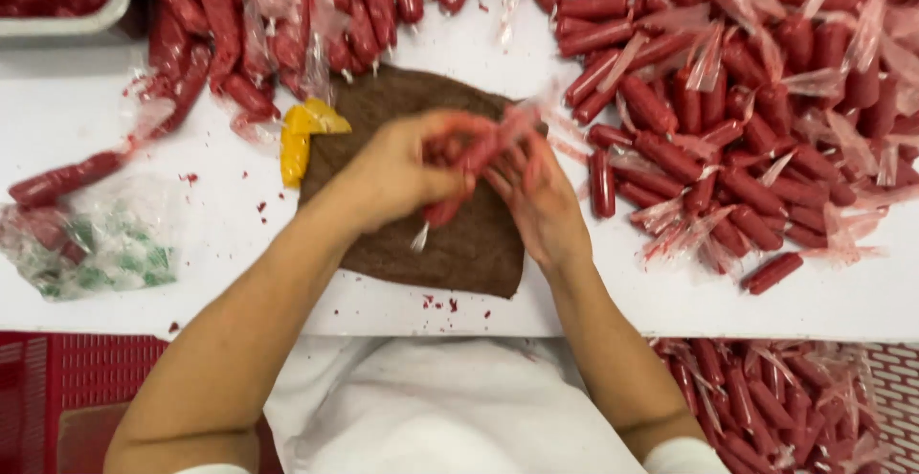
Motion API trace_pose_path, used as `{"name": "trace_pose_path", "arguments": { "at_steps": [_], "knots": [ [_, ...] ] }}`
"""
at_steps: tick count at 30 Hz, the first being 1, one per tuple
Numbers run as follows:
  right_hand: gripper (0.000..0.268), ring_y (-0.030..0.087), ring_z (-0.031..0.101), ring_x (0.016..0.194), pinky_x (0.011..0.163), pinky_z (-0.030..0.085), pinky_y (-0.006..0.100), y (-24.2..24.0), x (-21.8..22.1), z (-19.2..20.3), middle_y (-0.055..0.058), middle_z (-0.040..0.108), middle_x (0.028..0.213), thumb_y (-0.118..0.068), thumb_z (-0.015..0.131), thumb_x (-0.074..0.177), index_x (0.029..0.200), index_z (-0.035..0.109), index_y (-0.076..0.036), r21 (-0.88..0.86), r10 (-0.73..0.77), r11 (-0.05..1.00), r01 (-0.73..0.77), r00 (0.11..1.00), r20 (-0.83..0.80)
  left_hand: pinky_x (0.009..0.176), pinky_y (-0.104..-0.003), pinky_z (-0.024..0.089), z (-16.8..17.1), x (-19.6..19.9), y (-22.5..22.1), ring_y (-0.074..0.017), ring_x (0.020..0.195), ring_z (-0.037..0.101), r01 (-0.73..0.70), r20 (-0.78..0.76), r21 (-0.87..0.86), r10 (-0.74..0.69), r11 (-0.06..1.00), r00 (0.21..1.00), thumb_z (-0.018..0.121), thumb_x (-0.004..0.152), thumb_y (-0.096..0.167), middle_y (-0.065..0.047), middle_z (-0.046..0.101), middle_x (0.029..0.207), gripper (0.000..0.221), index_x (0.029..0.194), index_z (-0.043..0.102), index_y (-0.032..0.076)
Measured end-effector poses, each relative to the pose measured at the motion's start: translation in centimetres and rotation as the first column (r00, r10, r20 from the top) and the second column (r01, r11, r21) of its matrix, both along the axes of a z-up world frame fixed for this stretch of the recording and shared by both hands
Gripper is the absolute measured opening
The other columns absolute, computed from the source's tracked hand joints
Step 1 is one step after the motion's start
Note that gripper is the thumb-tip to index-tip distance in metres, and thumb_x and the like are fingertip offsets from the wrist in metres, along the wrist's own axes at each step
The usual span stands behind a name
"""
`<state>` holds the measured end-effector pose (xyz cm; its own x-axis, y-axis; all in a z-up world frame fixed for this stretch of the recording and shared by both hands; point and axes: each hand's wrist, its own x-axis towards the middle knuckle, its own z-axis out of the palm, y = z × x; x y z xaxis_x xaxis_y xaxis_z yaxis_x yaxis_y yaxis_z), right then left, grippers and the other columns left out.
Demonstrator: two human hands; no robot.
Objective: Rapidly removing plastic wrappers from small red sausages on a production table.
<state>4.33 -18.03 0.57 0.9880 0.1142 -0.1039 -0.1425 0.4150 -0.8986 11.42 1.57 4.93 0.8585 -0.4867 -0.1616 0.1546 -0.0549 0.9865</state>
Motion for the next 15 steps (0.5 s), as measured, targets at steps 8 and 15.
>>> {"name": "trace_pose_path", "arguments": {
  "at_steps": [8,15],
  "knots": [
    [0.027,0.005,0.030,0.054,0.067,0.046,0.023,5.6,0.2,3.6,-0.008,0.031,0.062,-0.035,0.049,0.108,0.114,0.059,-0.011,0.414,-0.162,0.904,0.106,0.982,0.102,0.035,-0.020,0.047,-3.8,-8.3,2.0,-0.0121,0.056,0.057,-0.073,-0.354,-0.370,-0.068,0.926,0.933,0.072,0.085,0.005,-0.009,0.060,0.099,0.052,0.132,0.051,0.005],
    [0.039,0.024,0.057,0.103,0.104,0.050,0.047,0.8,-1.8,10.1,0.007,0.062,0.121,-0.032,0.060,0.107,0.140,0.055,-0.013,0.005,-0.209,0.972,0.236,0.848,0.487,0.059,-0.029,0.041,1.2,-8.6,3.4,-0.0139,0.064,0.052,0.001,0.334,0.225,-0.078,0.974,0.939,0.063,0.097,0.033,0.003,0.058,0.072,0.019,0.097,0.065,0.014]
  ]
}}
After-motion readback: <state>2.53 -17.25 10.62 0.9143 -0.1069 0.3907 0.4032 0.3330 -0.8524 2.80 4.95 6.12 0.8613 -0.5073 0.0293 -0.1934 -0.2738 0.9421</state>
